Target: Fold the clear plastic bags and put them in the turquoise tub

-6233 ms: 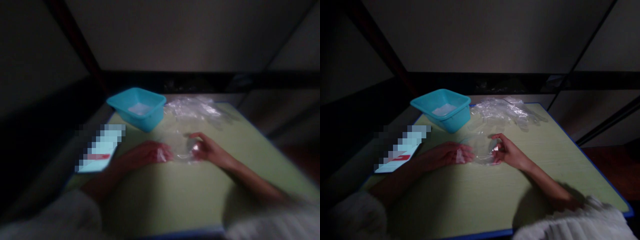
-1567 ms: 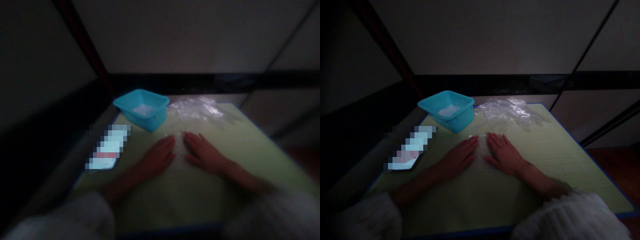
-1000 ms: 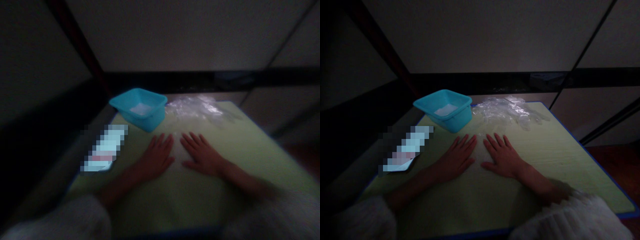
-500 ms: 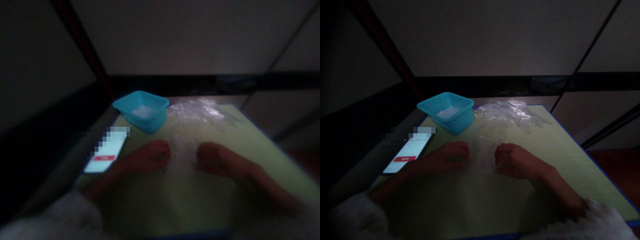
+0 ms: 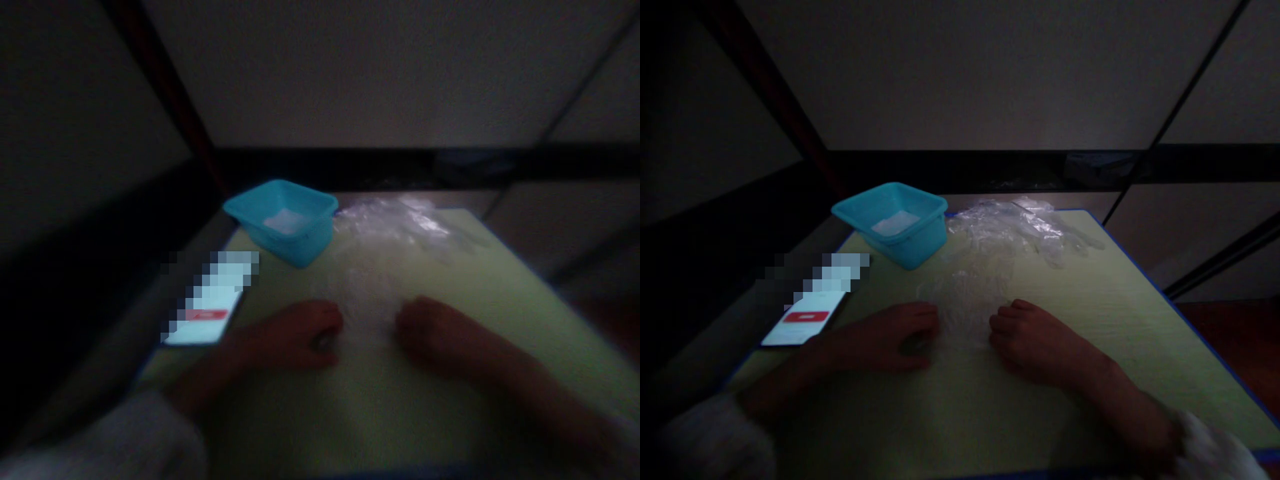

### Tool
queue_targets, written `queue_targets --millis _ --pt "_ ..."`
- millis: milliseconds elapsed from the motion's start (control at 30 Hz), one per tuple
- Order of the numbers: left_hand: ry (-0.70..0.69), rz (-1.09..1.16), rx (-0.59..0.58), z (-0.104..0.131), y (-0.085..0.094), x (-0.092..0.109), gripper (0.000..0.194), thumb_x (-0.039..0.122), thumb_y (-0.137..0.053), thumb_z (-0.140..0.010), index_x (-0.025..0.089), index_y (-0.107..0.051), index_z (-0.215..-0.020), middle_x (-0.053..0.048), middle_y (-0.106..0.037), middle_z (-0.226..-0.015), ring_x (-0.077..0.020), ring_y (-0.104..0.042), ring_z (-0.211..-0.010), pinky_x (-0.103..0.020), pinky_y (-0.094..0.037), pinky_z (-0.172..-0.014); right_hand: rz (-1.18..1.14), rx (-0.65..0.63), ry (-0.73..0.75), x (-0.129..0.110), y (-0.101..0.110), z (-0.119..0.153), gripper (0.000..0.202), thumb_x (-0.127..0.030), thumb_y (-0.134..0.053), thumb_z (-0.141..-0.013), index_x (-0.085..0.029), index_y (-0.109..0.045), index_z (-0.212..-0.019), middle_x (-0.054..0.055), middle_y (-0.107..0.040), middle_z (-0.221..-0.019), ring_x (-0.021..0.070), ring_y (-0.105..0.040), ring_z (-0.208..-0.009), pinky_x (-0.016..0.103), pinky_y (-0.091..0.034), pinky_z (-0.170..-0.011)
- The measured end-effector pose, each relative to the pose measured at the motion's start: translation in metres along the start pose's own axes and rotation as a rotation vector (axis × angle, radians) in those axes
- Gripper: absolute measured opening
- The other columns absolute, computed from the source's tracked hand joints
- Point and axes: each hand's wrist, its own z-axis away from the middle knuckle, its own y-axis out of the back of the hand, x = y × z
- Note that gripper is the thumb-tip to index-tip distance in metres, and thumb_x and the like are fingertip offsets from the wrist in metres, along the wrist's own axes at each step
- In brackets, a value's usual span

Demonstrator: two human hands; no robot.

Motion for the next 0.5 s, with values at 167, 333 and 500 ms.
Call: queue_targets --millis 167,333,500 --pt "0.018 -0.033 -0.002 -0.0009 -0.002 0.0005 0.019 0.034 -0.061 -0.076 0.018 -0.051 -0.082 0.0 -0.053 -0.087 -0.0147 -0.048 -0.075 -0.026 -0.037 -0.066 0.034 0.049 -0.002 -0.0021 -0.002 0.0011 0.013 -0.017 -0.055 -0.084 -0.016 -0.058 -0.072 0.002 -0.061 -0.074 0.0165 -0.051 -0.068 0.033 -0.038 -0.068" --pt "0.002 -0.047 0.013 -0.0017 -0.0037 0.0008 0.024 0.038 -0.064 -0.075 0.018 -0.052 -0.085 -0.001 -0.054 -0.09 -0.016 -0.05 -0.079 -0.026 -0.039 -0.069 0.019 0.074 -0.004 -0.0022 -0.0001 0.0028 0.014 -0.015 -0.051 -0.085 -0.016 -0.059 -0.074 0.005 -0.062 -0.076 0.0177 -0.053 -0.07 0.033 -0.04 -0.068" --pt "-0.004 -0.063 0.031 -0.0033 -0.0052 0.0023 0.024 0.037 -0.063 -0.074 0.018 -0.053 -0.085 -0.001 -0.055 -0.088 -0.0168 -0.052 -0.078 -0.027 -0.04 -0.067 -0.152 0.149 -0.073 -0.0007 0.0049 0.0056 0.018 -0.014 -0.043 -0.086 -0.014 -0.06 -0.091 0.01 -0.065 -0.088 0.0176 -0.059 -0.073 0.032 -0.045 -0.067"
